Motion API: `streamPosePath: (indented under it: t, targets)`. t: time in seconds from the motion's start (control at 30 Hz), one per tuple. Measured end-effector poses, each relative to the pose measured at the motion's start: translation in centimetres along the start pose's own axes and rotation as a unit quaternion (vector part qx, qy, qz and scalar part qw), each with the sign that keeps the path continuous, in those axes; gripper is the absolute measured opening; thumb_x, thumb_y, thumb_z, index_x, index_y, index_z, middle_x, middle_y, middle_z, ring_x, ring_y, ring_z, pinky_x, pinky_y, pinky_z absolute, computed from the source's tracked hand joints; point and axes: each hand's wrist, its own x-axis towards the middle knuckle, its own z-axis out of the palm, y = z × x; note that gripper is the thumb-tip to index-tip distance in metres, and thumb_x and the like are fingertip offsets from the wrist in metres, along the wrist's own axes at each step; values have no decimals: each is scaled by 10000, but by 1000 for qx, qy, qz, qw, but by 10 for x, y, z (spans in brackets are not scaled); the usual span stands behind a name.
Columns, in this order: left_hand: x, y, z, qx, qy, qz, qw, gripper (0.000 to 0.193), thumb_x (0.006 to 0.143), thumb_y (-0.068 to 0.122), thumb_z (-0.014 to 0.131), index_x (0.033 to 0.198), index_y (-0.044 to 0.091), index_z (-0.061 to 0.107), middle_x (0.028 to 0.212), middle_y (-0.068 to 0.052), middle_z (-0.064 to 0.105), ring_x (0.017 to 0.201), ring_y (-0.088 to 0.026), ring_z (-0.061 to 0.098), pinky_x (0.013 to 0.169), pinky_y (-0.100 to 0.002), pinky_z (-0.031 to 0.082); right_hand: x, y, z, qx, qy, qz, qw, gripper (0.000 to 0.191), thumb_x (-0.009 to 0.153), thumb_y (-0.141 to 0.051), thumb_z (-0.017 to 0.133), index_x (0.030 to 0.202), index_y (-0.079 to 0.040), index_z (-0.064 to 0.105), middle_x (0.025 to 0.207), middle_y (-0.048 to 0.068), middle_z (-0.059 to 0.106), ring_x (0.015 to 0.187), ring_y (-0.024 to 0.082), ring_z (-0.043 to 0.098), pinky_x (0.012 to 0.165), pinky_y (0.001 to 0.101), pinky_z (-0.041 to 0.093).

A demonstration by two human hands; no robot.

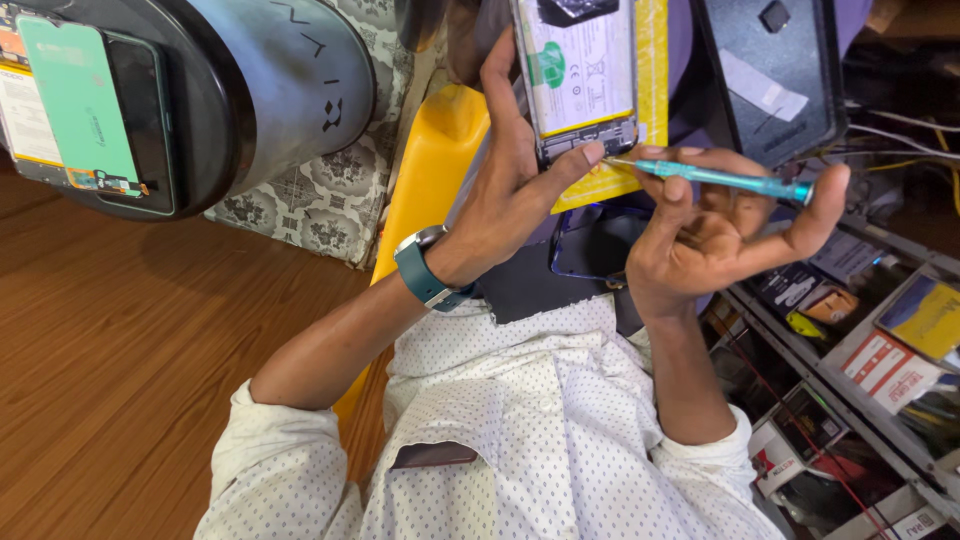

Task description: The person is repairing a smartphone. They use a screwdriver to remove screws from the back of the phone, then use a plastic card to pry open the case. They remove the battery and other internal components, and then reassemble the phone.

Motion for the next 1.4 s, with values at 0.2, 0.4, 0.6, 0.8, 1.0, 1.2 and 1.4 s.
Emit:
streamPosePath:
  t: [0.2,0.4,0.6,0.8,1.0,1.2,1.4]
  targets:
    - [0,0,1,-10,0,1,1000,951,1098,101,680,1596,91,-130,1634,-196,251,1549,-225,335,1308,-380,345,1,1,0,7,-8,-1,1000,804,1213,38,557,1583,-354,-39,1243,138,592,1000,203,688,921,334,646]
    - [-1,1,2,-47,-2,-10,999,916,1109,106,636,1596,93,-139,1632,-183,250,1541,-212,342,1298,-377,365,3,-4,2,1,-13,-8,1000,808,1211,58,558,1583,-354,-29,1246,157,593,1005,220,691,911,336,648]
    - [0,-1,5,-65,13,-6,998,863,1138,102,613,1603,99,-113,1635,-167,257,1529,-198,351,1286,-370,383,27,-13,7,-101,-65,-203,972,861,1050,163,588,1591,-255,64,1154,275,554,957,304,733,788,351,644]
    - [0,-2,9,-62,34,-11,997,842,1124,82,607,1611,101,-80,1587,-178,359,1489,-203,415,1264,-355,396,57,-22,-6,-100,-189,-217,952,831,1043,118,650,1574,-193,92,1130,313,646,933,347,746,762,362,667]
    - [3,-4,15,-71,55,8,996,843,1110,28,618,1610,107,-55,1604,-167,318,1508,-199,363,1284,-358,348,72,-28,-11,-106,-242,-199,944,822,949,143,679,1531,-134,169,1000,284,695,886,330,755,764,395,656]
    - [3,-6,17,-90,59,7,994,848,1103,9,616,1610,103,-57,1607,-160,313,1508,-195,358,1284,-355,347,76,-22,-6,-77,-192,-246,947,845,1043,93,784,1549,-179,164,1049,203,671,965,292,710,769,318,597]
    - [3,-8,21,-102,67,2,993,879,1099,12,606,1661,119,-61,1584,-158,353,1478,-194,395,1260,-349,368,76,-22,-11,-156,-217,-278,922,829,1001,72,755,1526,-165,159,1059,145,709,934,373,680,809,447,574]
